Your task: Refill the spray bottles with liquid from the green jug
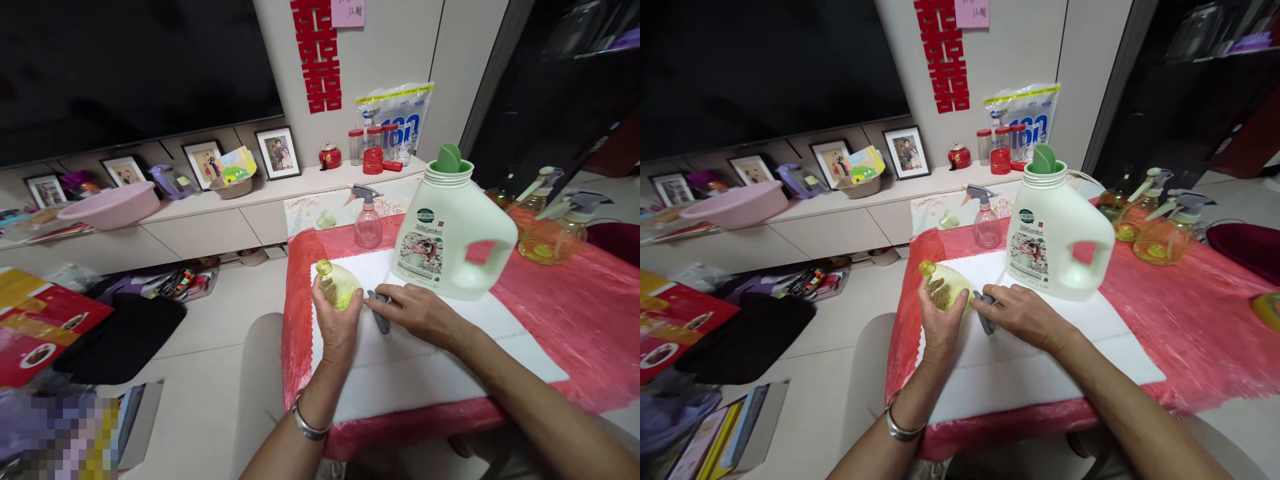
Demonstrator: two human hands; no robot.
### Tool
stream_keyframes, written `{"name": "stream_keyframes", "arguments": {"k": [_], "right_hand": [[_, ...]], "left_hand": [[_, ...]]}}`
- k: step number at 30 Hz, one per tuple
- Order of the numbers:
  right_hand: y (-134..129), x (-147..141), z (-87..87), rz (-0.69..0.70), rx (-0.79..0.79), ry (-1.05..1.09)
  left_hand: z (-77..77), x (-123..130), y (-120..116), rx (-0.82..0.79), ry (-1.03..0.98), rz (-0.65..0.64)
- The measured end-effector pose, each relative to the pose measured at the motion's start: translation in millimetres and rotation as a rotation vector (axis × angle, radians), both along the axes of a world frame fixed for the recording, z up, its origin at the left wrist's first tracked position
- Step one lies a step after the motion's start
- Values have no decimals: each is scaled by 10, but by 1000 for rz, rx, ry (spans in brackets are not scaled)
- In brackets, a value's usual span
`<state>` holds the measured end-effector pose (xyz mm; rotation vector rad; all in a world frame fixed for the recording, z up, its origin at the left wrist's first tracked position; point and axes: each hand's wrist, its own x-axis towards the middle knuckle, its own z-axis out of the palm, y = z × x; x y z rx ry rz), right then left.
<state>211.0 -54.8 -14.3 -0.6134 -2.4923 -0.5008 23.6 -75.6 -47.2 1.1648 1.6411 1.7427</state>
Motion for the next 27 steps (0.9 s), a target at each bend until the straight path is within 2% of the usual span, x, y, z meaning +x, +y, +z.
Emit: {"name": "stream_keyframes", "arguments": {"k": [5, 9, 11, 13, 16, 17, 19, 22, 24, 27], "right_hand": [[12, -10, -40, 67, -119, -21], [13, 92, 98, 56, -91, 171], [6, 213, 253, -24, -26, 326], [-6, 374, 422, -169, 69, 481], [-29, 646, 613, -412, 279, 684], [-34, 730, 647, -482, 285, 725], [-31, 875, 669, -590, 203, 787], [32, 1034, 604, -660, -13, 895], [116, 1119, 518, -629, -187, 979], [249, 1218, 395, -482, -387, 1111]], "left_hand": [[14, -39, 31, 22, 33, 36], [80, -30, 12, 22, 89, 58], [123, -20, -2, 22, 123, 104], [157, -9, -19, 30, 148, 123], [177, 18, -51, 48, 153, 26], [175, 30, -62, 57, 148, -28], [164, 56, -78, 71, 139, -147], [150, 94, -73, 43, 172, -300], [154, 120, -47, -12, 255, -346], [177, 166, 12, -68, 409, -322]]}}
